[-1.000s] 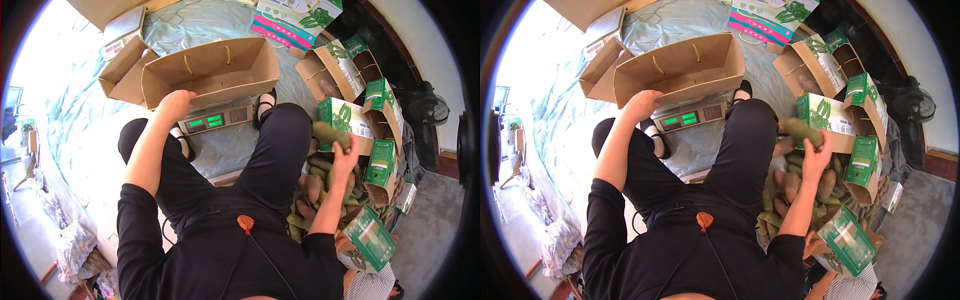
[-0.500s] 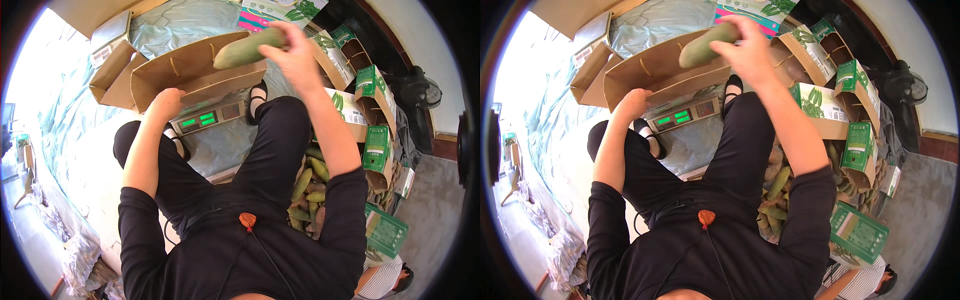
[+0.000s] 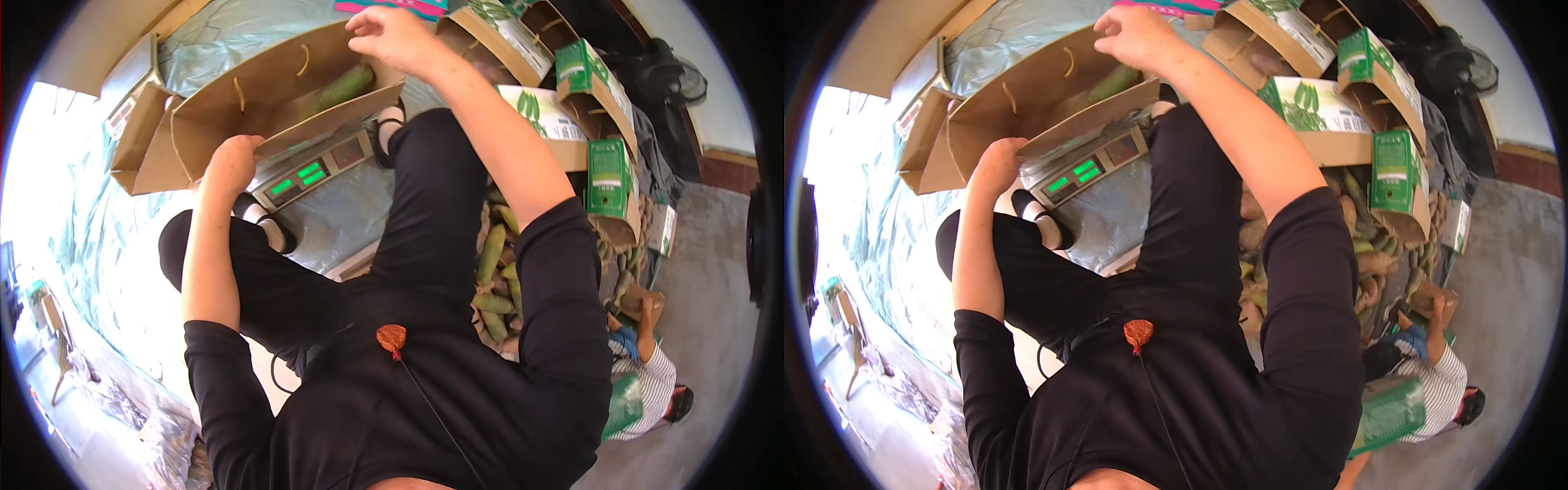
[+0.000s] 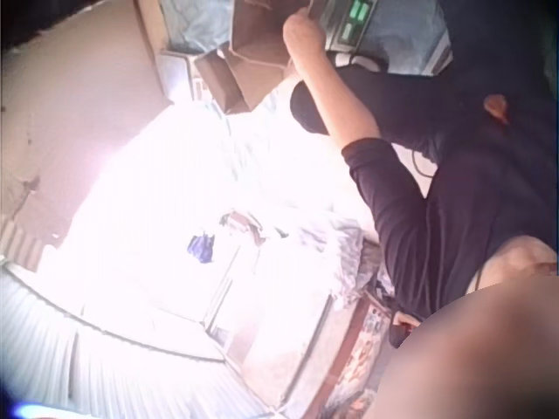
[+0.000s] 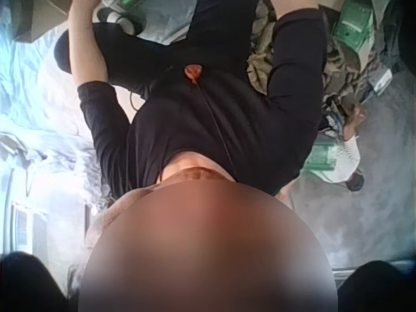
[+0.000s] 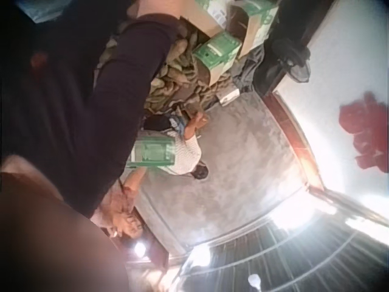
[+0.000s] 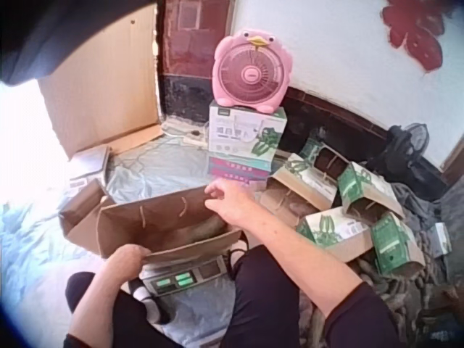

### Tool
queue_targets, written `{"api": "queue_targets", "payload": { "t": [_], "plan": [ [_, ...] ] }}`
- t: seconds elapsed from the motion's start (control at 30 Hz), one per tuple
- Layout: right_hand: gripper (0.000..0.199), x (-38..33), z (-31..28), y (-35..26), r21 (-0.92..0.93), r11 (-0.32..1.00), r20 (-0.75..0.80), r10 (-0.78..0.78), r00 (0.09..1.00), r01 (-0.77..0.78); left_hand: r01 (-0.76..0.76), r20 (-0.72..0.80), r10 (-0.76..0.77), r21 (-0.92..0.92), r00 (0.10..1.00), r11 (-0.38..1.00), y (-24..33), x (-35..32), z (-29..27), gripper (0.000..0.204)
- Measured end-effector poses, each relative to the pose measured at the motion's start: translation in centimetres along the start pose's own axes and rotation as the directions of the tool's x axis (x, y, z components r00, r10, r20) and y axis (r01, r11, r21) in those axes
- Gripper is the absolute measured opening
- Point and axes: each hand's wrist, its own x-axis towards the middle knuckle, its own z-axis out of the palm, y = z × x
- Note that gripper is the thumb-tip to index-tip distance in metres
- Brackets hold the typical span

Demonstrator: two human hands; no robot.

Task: Sorting and weighing produce, then placing it into paper bags and boxes.

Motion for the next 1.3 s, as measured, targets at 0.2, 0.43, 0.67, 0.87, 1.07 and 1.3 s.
{"api": "queue_targets", "payload": {
  "t": [0.2,0.43,0.67,0.87,1.07,1.3],
  "plan": [
    [0.031,-8.9,-5.8,4.8,0.197,0.974,-0.184,0.151,0.971,-0.114,0.048,0.034,-0.048,-0.008,0.998,0.999,1.9,0.1,-1.0,0.027],
    [0.028,-22.5,-1.8,18.9,-0.102,0.843,-0.267,0.488,0.831,-0.528,0.076,0.032,-0.076,0.007,0.997,0.997,2.4,0.0,-1.0,0.023],
    [0.026,-30.5,6.1,21.6,-0.734,0.489,-0.11,0.599,0.793,-0.471,0.242,0.113,-0.234,-0.064,0.966,0.968,2.0,-1.2,-1.6,0.025],
    [0.026,-32.8,8.8,24.4,-0.86,0.398,0.066,0.707,0.704,-0.319,0.181,0.047,-0.179,-0.045,0.983,0.982,1.1,-1.4,-0.7,0.028],
    [0.03,-32.5,10.4,26.0,-0.931,0.339,0.108,0.608,0.786,-0.134,0.229,0.023,-0.229,-0.019,0.973,0.973,1.3,-2.0,-1.1,0.03],
    [0.038,-34.1,9.4,27.3,-0.95,0.299,0.108,0.591,0.799,-0.092,0.202,0.057,-0.199,-0.042,0.978,0.978,1.6,-1.0,-1.0,0.033]
  ]
}}
